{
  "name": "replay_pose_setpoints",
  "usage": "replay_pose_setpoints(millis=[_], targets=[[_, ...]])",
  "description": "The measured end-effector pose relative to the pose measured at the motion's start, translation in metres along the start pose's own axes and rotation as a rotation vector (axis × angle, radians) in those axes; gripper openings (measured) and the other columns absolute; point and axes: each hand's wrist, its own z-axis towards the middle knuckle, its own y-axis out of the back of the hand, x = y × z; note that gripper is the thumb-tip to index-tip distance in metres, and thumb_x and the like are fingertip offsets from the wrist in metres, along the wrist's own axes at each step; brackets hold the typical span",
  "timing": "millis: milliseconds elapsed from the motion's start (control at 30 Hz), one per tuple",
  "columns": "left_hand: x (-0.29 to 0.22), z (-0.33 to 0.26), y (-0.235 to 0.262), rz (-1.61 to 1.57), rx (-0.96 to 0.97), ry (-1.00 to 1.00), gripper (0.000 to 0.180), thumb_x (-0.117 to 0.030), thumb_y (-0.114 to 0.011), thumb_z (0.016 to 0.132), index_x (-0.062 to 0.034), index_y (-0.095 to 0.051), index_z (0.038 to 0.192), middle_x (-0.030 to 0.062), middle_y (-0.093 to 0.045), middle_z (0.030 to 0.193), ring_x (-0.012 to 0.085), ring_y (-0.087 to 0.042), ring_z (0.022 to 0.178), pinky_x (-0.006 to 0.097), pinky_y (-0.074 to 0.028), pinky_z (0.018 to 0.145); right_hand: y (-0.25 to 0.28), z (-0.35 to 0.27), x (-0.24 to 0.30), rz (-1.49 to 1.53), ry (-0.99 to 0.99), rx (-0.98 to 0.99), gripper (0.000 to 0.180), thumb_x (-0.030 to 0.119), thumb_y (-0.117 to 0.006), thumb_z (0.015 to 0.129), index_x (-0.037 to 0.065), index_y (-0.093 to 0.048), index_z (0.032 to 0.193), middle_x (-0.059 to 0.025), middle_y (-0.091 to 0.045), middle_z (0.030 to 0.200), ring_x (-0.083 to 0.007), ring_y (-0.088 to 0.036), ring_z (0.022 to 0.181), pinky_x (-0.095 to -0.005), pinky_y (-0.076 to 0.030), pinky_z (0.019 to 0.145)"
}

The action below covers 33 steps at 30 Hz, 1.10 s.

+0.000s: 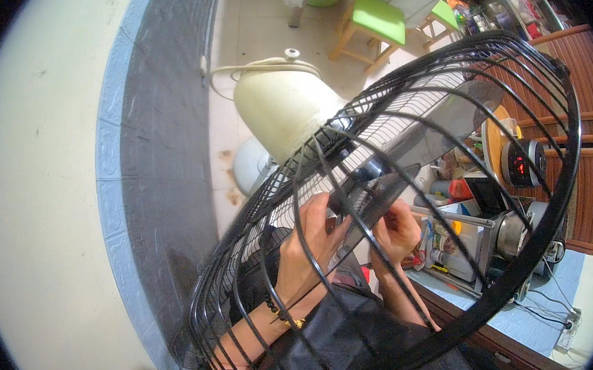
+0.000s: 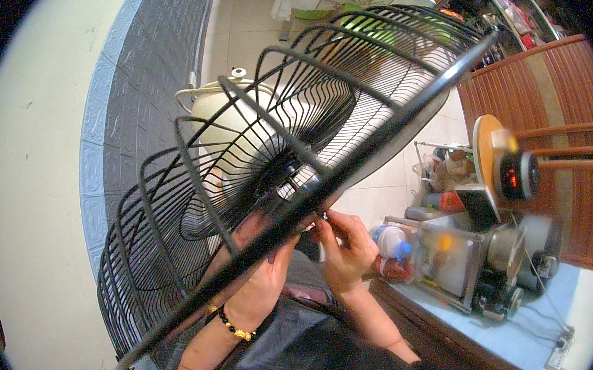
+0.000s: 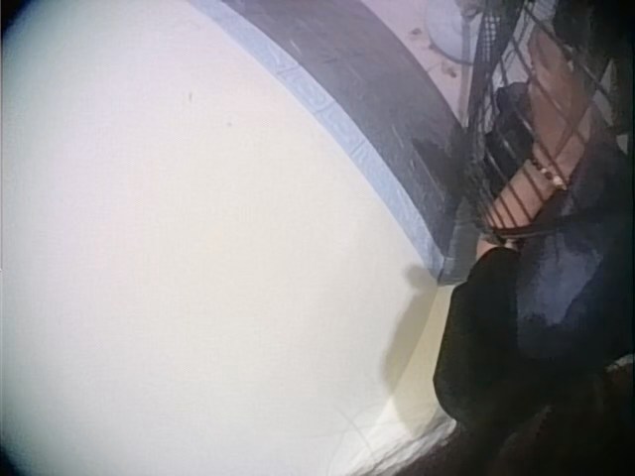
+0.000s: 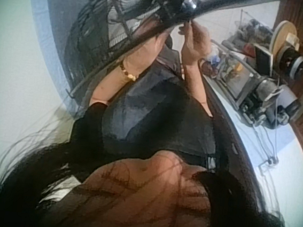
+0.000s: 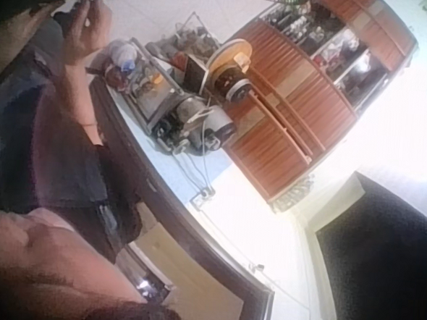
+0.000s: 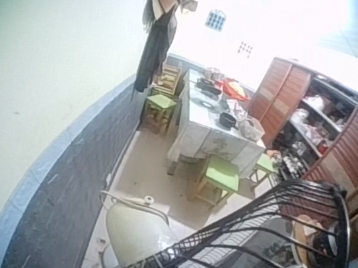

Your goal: The person rummages through a plastic bin of miscellaneous items on a table, searching for a specific small part. After finding a small metal piece, they move to a standing fan and attempt to attach the part to the center hub of the fan blades.

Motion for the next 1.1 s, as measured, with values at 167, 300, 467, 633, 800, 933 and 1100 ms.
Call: replay_pose_setpoints(millis=[167, 300, 467, 633, 800, 933, 1100], targets=[[0.003, 0.000, 0.001, -0.053, -0.015, -0.031, 0.047, -0.003, -0.068, 0.079, 0.0035, -0.046, 0.121, 0.0198, -0.056, 0.111, 0.0277, -0.067, 0.080, 0.034, -0.055, 0.066, 0.002, 0.004, -0.004, -0.047, 0.112, 0.032, 0.018, -0.010, -0.065, 0.080, -0.007, -0.061, 0.098, -0.0139, -0.064, 0.085, -0.0158, -0.065, 0.076, -0.0248, -0.054, 0.061], [0.005, -0.003, 0.003, 0.040, 0.004, -0.097, 0.049, -0.004, -0.067, 0.080, 0.0040, -0.044, 0.122, 0.0206, -0.055, 0.113, 0.0321, -0.065, 0.088, 0.036, -0.055, 0.072, 0.001, 0.003, -0.001, 0.020, 0.056, 0.013, 0.017, -0.008, -0.066, 0.080, -0.007, -0.061, 0.097, -0.0138, -0.064, 0.086, -0.0156, -0.065, 0.071, -0.0246, -0.054, 0.061], [0.005, -0.007, 0.001, -0.008, 0.081, 0.070, 0.048, -0.006, -0.066, 0.081, 0.0008, -0.043, 0.123, 0.0210, -0.054, 0.113, 0.0356, -0.063, 0.093, 0.038, -0.054, 0.074, 0.007, 0.004, 0.005, -0.113, 0.009, 0.106, 0.015, -0.006, -0.066, 0.082, -0.006, -0.062, 0.096, -0.0129, -0.064, 0.082, -0.0150, -0.065, 0.064, -0.0239, -0.052, 0.060], [0.005, -0.007, -0.001, -0.016, 0.043, 0.092, 0.038, -0.010, -0.065, 0.084, -0.0003, -0.049, 0.117, 0.0204, -0.057, 0.109, 0.0359, -0.062, 0.092, 0.039, -0.052, 0.075, 0.007, 0.004, 0.005, -0.152, 0.004, 0.106, 0.017, -0.004, -0.067, 0.082, -0.006, -0.062, 0.099, -0.0121, -0.064, 0.080, -0.0142, -0.065, 0.067, -0.0234, -0.052, 0.059], [0.002, -0.006, -0.003, 0.010, -0.022, 0.094, 0.029, -0.018, -0.064, 0.088, 0.0003, -0.060, 0.110, 0.0183, -0.062, 0.104, 0.0351, -0.058, 0.094, 0.041, -0.047, 0.079, -0.004, -0.001, 0.001, 0.078, -0.032, -0.047, 0.020, -0.003, -0.069, 0.080, -0.005, -0.063, 0.100, -0.0118, -0.065, 0.082, -0.0136, -0.065, 0.069, -0.0242, -0.053, 0.059], [0.001, -0.004, 0.000, 0.074, -0.036, -0.043, 0.040, -0.004, -0.064, 0.083, 0.0014, -0.047, 0.120, 0.0213, -0.055, 0.111, 0.0366, -0.063, 0.093, 0.038, -0.055, 0.072, 0.001, -0.002, -0.002, -0.042, -0.034, 0.022, 0.021, -0.003, -0.070, 0.079, -0.003, -0.063, 0.098, -0.0109, -0.065, 0.081, -0.0135, -0.065, 0.067, -0.0244, -0.053, 0.060], [-0.003, -0.006, 0.000, 0.021, -0.016, 0.083, 0.036, -0.004, -0.063, 0.081, -0.0070, -0.056, 0.116, 0.0177, -0.051, 0.115, 0.0319, -0.060, 0.100, 0.036, -0.056, 0.073, 0.006, -0.001, -0.004, -0.129, -0.071, 0.103, 0.019, -0.002, -0.071, 0.079, -0.002, -0.063, 0.096, -0.0103, -0.065, 0.079, -0.0138, -0.065, 0.065, -0.0241, -0.053, 0.060]])
